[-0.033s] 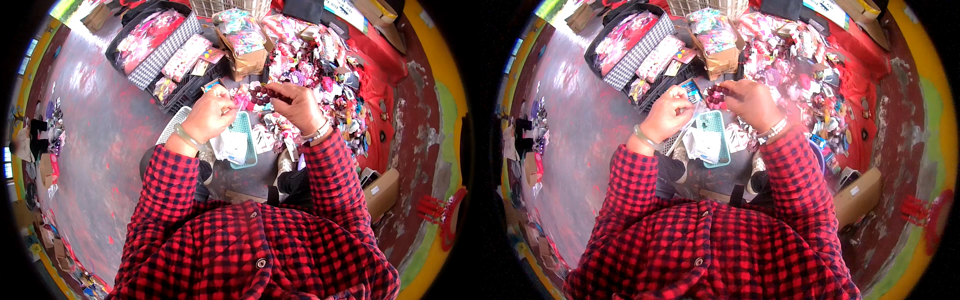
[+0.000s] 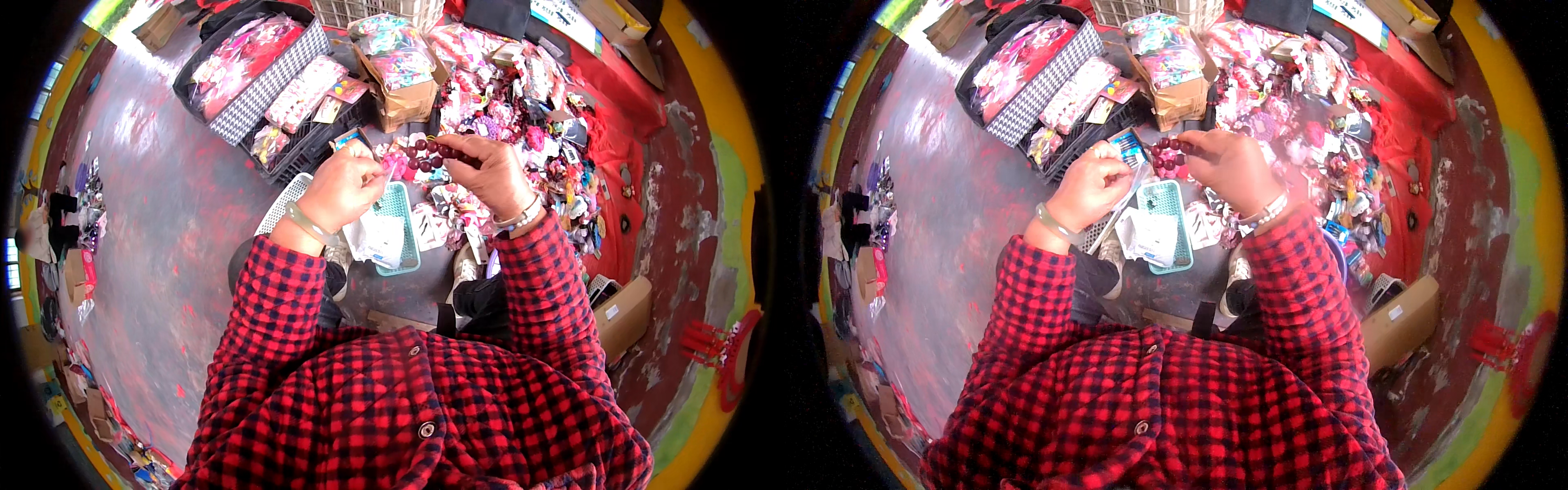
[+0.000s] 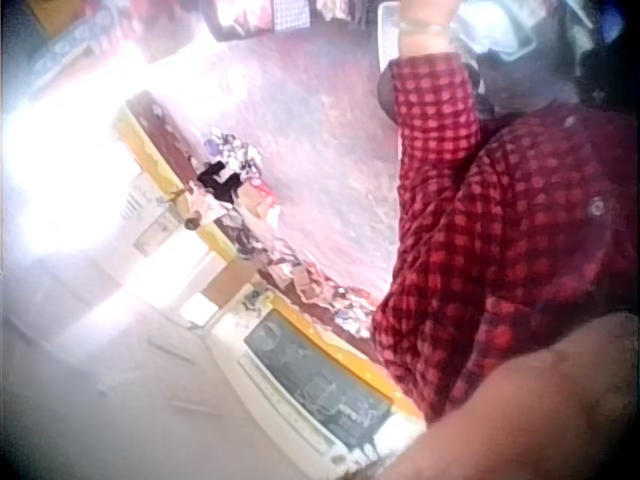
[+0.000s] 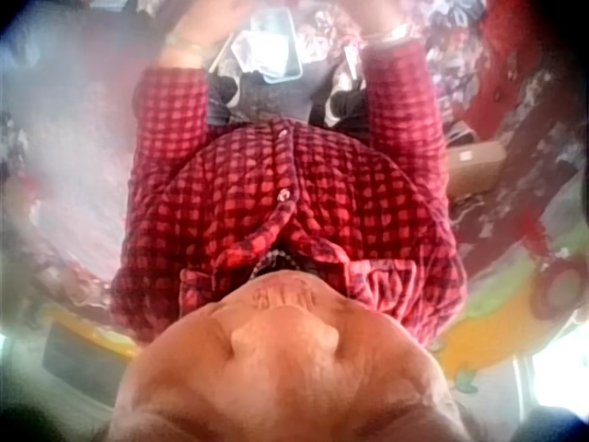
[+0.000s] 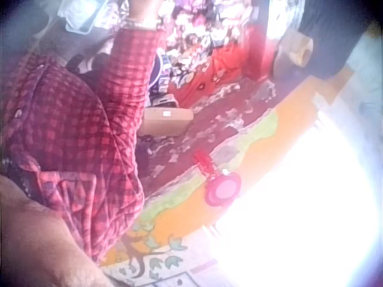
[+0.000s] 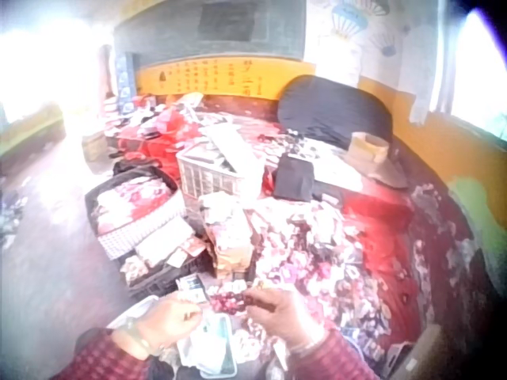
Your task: The person sorts various hair accessories and beads from a pile on the floor, picks up a red bead bracelet, and places it into a small transparent plastic bag.
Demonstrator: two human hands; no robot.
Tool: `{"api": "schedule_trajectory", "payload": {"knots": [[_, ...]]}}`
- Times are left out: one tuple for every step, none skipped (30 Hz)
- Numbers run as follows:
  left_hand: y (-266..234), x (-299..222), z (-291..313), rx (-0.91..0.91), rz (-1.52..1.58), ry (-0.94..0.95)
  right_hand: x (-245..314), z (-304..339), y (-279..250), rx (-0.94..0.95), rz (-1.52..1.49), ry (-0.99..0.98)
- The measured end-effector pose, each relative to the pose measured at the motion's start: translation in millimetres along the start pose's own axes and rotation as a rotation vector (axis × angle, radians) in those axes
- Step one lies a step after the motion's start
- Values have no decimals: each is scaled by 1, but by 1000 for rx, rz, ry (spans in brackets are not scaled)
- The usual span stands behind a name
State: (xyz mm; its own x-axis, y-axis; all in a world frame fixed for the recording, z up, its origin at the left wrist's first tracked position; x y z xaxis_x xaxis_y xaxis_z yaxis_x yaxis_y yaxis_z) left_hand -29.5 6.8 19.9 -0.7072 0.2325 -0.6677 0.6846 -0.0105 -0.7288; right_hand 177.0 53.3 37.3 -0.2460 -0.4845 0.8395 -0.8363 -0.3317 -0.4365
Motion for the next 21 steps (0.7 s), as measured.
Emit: {"api": "schedule_trajectory", "payload": {"knots": [[0, 2, 0, 8, -64, -35, 4, -1, 0, 7, -119, 89], [0, 5, 0, -24, -103, -73, 12, -2, -2, 14, -237, 179], [4, 8, -1, -55, -140, -109, 17, -1, -2, 21, -351, 271], [6, 9, -1, -86, -176, -145, 13, 1, 2, 22, -481, 323], [8, 7, 0, -117, -194, -172, 13, 3, 7, 5, -611, 401], [10, 2, 0, -149, -215, -198, 11, 5, 13, 31, -662, 441], [12, -1, 0, -179, -235, -223, 7, 8, 20, 57, -712, 482], [12, -4, -2, -210, -258, -194, 1, 8, 25, 37, -719, 479], [12, -4, -2, -228, -267, -179, 1, 8, 26, 29, -651, 490], [13, -3, -2, -246, -275, -164, 1, 8, 25, 20, -583, 501], [14, -2, -2, -264, -283, -148, 1, 8, 25, 11, -514, 511], [14, -3, -2, -259, -293, -151, 4, 7, 24, 7, -465, 495], [15, -3, -2, -254, -302, -154, 7, 6, 22, 3, -415, 479], [16, -4, -3, -248, -311, -157, 9, 5, 21, -1, -366, 463], [17, -4, -2, -256, -314, -153, 6, 6, 23, -15, -341, 472], [19, -5, -2, -264, -317, -149, 1, 7, 25, -30, -317, 481], [21, -7, -2, -272, -320, -146, -1, 8, 26, -44, -293, 490], [23, -9, -1, -271, -327, -151, -1, 8, 27, -69, -283, 500], [25, -12, -1, -270, -334, -157, 0, 9, 29, -94, -272, 511], [27, -15, -1, -270, -341, -163, 1, 9, 31, -118, -262, 521], [32, -15, -1, -253, -361, -175, 2, 10, 34, -124, -239, 518]]}}
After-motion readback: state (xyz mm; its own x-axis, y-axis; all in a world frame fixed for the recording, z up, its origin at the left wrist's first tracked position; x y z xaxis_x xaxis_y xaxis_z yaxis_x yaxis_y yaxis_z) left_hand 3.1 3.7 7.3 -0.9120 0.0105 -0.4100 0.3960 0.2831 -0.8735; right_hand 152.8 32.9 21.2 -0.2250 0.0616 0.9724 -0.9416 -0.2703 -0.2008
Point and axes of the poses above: each hand's wrist, its own z-axis away from the middle knuckle, its own y-axis out of the palm, x = y × z, the point moved 3 cm from there along -z, towards the middle knuckle, and after that the axes turned 9 degrees about -y, right-handed, at the moved point
